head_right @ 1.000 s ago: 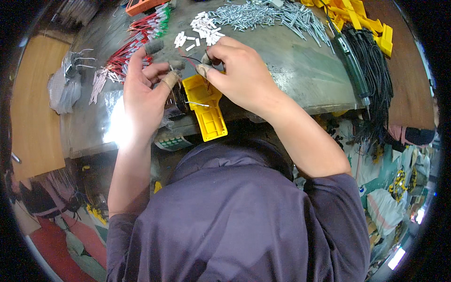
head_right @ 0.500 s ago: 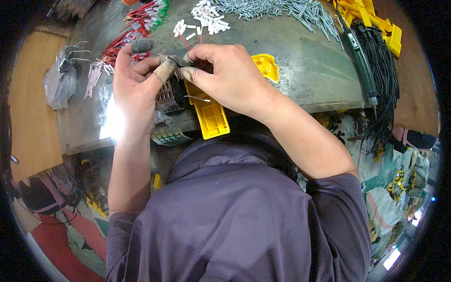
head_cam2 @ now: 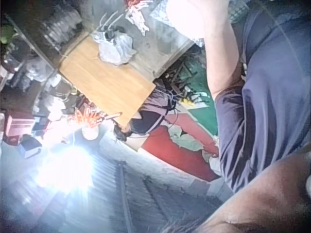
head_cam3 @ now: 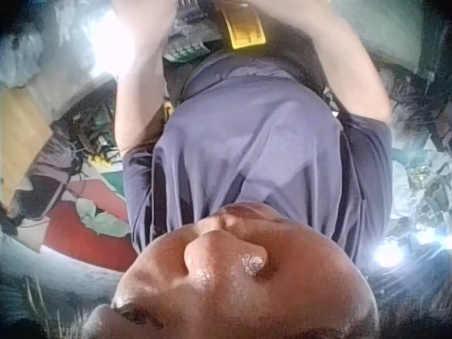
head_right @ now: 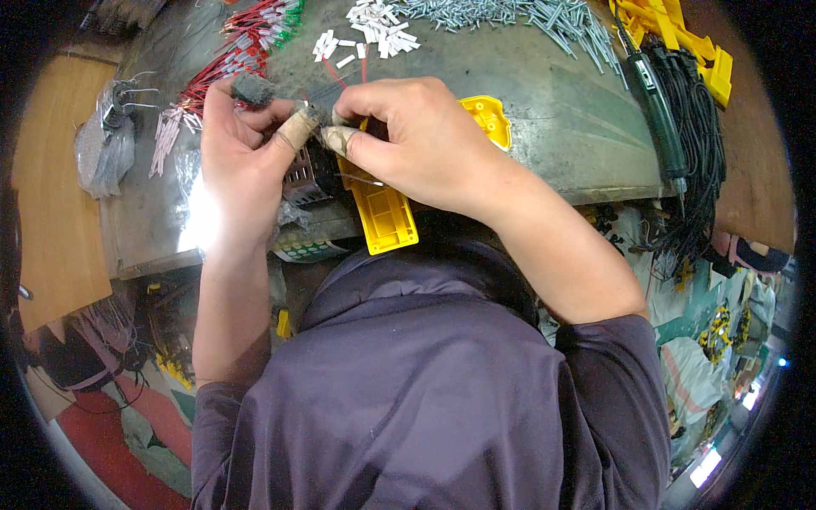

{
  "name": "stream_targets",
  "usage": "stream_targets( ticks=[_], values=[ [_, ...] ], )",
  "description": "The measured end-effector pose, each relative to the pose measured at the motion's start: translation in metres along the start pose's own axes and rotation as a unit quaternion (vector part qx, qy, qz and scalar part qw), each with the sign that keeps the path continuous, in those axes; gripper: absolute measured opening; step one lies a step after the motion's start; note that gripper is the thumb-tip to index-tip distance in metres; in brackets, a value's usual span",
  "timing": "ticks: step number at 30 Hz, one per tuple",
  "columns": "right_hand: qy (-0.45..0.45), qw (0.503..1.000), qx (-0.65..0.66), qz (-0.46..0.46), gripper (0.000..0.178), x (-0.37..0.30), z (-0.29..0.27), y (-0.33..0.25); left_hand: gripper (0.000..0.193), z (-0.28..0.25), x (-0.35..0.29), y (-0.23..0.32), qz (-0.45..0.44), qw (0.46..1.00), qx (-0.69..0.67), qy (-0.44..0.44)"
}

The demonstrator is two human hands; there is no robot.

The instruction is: Soldering internal wiring and assembling the yellow plastic housing of a handheld device.

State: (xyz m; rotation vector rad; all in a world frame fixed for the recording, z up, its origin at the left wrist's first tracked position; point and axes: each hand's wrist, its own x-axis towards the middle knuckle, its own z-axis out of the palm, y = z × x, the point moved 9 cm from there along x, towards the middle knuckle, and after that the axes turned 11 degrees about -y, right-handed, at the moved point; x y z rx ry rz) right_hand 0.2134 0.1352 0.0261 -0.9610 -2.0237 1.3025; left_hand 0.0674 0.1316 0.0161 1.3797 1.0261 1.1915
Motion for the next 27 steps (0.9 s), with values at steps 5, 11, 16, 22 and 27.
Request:
stream_targets(
  ticks=[5, 11, 16, 22, 27],
  values=[
    [0.021, 0.934, -0.289, -0.21, 0.031, -0.007, -0.015, -0.06, 0.052, 0.024, -0.005, 0.035, 0.04, 0.963, 0.255, -0.079],
    [-0.081, 0.887, -0.405, -0.206, 0.03, -0.008, -0.007, -0.067, 0.054, 0.034, -0.002, 0.039, 0.065, 0.938, 0.311, -0.138],
    [-0.057, 0.948, -0.285, -0.128, 0.021, -0.001, -0.016, -0.035, 0.058, 0.043, -0.017, 0.045, 0.159, 0.944, 0.284, -0.057],
    [-0.098, 0.995, 0.008, 0.024, 0.025, 0.003, -0.009, 0.01, 0.046, 0.042, -0.025, 0.041, 0.248, 0.902, 0.351, -0.024],
    [0.057, 0.893, -0.378, -0.236, 0.027, -0.007, -0.022, -0.037, 0.046, 0.026, -0.002, 0.007, 0.029, 0.998, 0.003, -0.057]
  ],
)
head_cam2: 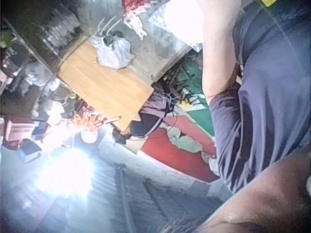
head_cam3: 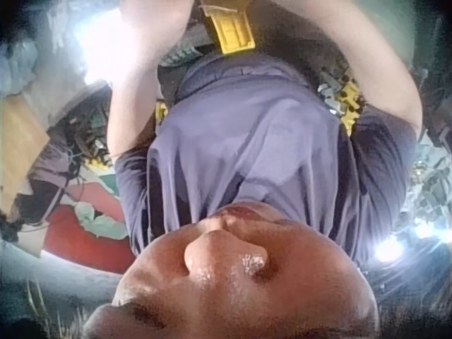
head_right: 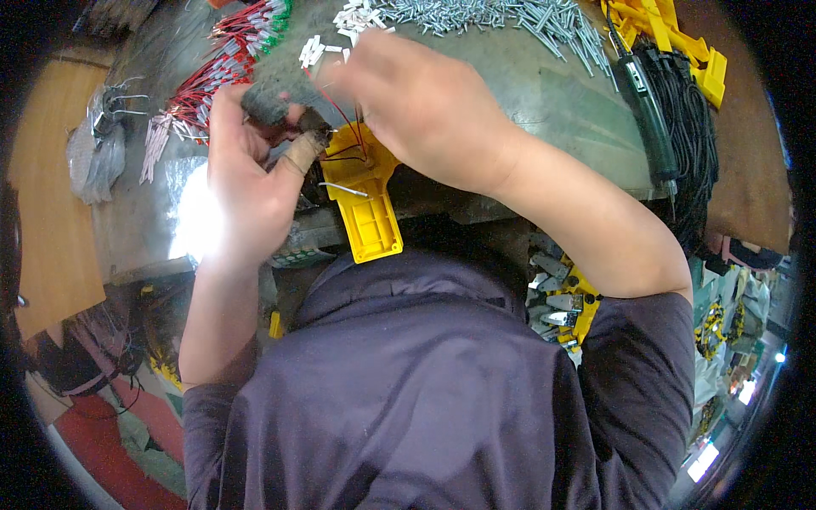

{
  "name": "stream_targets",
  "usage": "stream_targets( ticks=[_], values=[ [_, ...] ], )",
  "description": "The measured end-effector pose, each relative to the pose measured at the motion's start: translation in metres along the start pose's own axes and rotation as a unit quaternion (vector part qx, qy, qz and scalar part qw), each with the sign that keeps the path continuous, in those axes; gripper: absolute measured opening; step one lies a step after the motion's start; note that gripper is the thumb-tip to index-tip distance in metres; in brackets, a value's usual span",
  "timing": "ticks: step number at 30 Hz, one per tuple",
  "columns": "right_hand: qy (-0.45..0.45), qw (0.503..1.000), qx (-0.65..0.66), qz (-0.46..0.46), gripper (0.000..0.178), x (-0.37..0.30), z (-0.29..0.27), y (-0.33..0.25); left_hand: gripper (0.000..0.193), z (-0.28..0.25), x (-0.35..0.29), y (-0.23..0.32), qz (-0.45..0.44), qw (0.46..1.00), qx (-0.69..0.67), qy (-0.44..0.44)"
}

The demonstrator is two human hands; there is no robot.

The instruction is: Soldering internal wiring and assembling the yellow plastic housing of a handheld device.

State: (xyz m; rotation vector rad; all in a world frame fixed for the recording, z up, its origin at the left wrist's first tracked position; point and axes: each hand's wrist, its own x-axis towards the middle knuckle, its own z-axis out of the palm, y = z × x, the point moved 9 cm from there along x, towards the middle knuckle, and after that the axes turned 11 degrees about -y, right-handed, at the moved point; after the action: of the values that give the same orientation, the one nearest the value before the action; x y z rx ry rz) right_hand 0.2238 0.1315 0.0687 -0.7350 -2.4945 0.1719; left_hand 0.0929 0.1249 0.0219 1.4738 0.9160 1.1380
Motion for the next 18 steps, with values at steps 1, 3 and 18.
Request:
stream_targets(
  ticks=[1, 3, 18],
  values=[
    [-0.047, 0.941, 0.244, 0.23, 0.024, -0.005, 0.016, 0.031, 0.047, -0.002, -0.004, 0.011, 0.045, 0.985, 0.164, 0.016],
    [-0.098, 0.942, 0.259, 0.189, 0.024, -0.003, 0.026, 0.022, 0.049, 0.009, -0.013, 0.035, 0.183, 0.887, 0.424, 0.001],
    [-0.081, 0.99, 0.109, 0.03, 0.021, -0.005, 0.014, 0.002, 0.035, 0.006, 0.0, 0.034, 0.105, 0.968, 0.23, -0.008]
  ],
)
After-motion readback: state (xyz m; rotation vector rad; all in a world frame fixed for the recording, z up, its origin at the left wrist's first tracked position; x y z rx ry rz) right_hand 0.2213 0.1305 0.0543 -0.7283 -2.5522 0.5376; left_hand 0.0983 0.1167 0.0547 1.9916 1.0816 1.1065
